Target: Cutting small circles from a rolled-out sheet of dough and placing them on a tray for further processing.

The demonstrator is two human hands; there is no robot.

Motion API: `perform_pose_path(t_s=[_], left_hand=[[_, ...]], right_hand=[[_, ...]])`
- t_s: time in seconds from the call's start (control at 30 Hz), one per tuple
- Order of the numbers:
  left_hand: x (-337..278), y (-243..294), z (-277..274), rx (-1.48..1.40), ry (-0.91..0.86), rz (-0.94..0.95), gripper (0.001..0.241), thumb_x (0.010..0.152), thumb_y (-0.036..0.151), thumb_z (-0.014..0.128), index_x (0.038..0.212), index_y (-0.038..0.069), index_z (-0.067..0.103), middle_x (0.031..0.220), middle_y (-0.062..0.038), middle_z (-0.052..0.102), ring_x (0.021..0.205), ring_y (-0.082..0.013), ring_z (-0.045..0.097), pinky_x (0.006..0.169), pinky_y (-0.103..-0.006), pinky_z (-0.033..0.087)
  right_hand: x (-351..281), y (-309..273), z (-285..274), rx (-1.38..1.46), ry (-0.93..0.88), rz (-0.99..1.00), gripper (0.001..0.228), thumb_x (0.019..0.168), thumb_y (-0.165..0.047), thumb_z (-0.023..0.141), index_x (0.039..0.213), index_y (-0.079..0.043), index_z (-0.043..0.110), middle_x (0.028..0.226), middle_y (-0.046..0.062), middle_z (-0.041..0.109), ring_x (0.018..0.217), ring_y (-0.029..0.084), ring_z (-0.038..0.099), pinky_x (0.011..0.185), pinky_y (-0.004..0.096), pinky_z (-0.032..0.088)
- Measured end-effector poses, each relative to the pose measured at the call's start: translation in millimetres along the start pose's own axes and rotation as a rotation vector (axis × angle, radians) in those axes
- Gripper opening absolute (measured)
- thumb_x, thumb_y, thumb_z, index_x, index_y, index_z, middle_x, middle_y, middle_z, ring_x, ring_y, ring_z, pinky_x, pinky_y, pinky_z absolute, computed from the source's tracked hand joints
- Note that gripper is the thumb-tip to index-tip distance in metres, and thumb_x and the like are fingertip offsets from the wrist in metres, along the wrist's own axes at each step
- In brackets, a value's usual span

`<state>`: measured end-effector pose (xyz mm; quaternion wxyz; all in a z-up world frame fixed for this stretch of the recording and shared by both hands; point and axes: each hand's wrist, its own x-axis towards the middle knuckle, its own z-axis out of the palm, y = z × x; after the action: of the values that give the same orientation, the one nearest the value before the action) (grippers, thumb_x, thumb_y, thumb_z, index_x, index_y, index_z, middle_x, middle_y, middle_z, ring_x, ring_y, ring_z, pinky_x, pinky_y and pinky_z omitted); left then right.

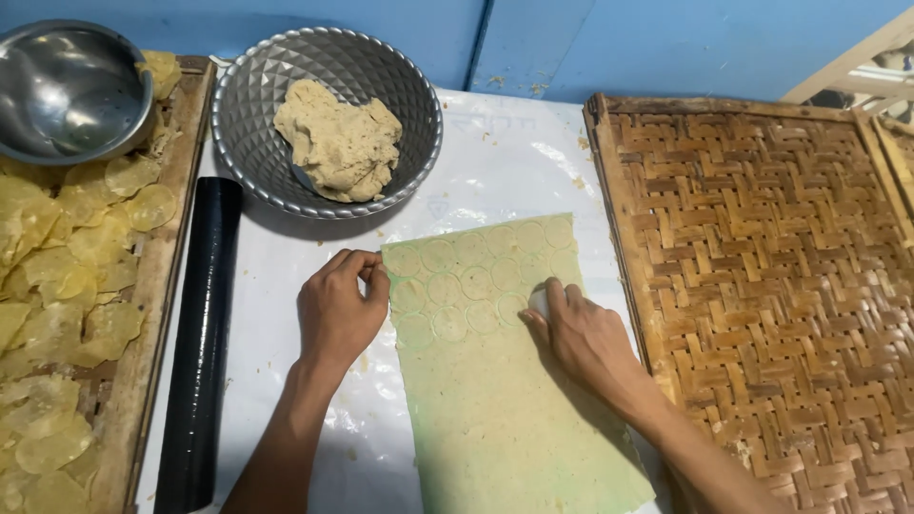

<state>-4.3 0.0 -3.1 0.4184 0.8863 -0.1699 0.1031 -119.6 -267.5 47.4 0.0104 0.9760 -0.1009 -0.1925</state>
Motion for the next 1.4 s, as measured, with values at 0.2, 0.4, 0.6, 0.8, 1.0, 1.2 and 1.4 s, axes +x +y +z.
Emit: perform_pose_path(t_s=[0.2,0.4,0.6,0.8,1.0,1.2,1.4], left_hand=[[0,-1,1,-0.016,-0.017,-0.028,0.011,0.087,0.015,0.064,0.088,0.012,0.074,0.069,-0.004,0.065,0.072,-0.0277,0.071,0.066,-0.0423,0.057],[0,1,1,0.003,-0.012,-0.018,0.011,0.087,0.013,0.063,0.086,0.013,0.074,0.068,-0.003,0.065,0.071,-0.0253,0.071,0.065,-0.0408,0.057],[1,1,0,0.011,0.006,0.011,0.009,0.087,0.012,0.065,0.086,0.012,0.074,0.068,-0.004,0.065,0.069,-0.0265,0.07,0.063,-0.0398,0.056],[1,4,-2,0.021,0.001,0.037,0.009,0.087,0.009,0.064,0.086,0.011,0.073,0.068,-0.003,0.065,0.067,-0.0256,0.069,0.062,-0.0385,0.055],[2,3,2,0.023,0.004,0.023,0.008,0.086,0.007,0.067,0.085,0.011,0.073,0.067,-0.002,0.064,0.059,-0.0221,0.064,0.059,-0.0351,0.052],[2,6,0,0.019,0.008,0.024,0.009,0.087,0.005,0.066,0.085,0.01,0.074,0.067,-0.003,0.065,0.058,-0.0208,0.062,0.057,-0.0342,0.051],[2,6,-1,0.002,0.0,0.025,0.009,0.087,0.006,0.066,0.085,0.01,0.074,0.067,-0.003,0.064,0.056,-0.0206,0.062,0.056,-0.0336,0.05]], right_hand=[[-5,47,13,0.291,0.104,0.074,0.042,0.103,-0.041,0.044,0.133,-0.013,0.042,0.095,0.028,0.071,0.081,0.048,0.075,0.072,0.059,0.058],[-19,50,4,0.267,0.122,0.13,0.045,0.1,-0.029,0.053,0.14,-0.011,0.046,0.113,0.025,0.067,0.088,0.039,0.076,0.075,0.049,0.062],[-13,48,-8,0.21,0.043,0.036,0.043,0.1,-0.026,0.053,0.141,-0.013,0.045,0.106,0.019,0.066,0.081,0.033,0.074,0.065,0.044,0.059],[-1,43,-12,0.189,-0.008,0.031,0.04,0.102,-0.025,0.049,0.141,-0.016,0.046,0.101,0.014,0.063,0.075,0.025,0.068,0.059,0.034,0.056],[5,46,7,0.019,0.006,0.031,0.041,0.107,-0.042,0.035,0.133,-0.014,0.049,0.092,0.01,0.062,0.072,0.022,0.069,0.057,0.033,0.058],[5,40,-4,0.014,-0.011,0.027,0.042,0.107,-0.045,0.033,0.13,-0.014,0.05,0.091,0.013,0.065,0.07,0.026,0.072,0.059,0.034,0.059],[1,33,0,0.088,0.052,0.06,0.041,0.107,-0.043,0.035,0.131,-0.013,0.05,0.092,0.016,0.065,0.078,0.033,0.075,0.069,0.042,0.06]])
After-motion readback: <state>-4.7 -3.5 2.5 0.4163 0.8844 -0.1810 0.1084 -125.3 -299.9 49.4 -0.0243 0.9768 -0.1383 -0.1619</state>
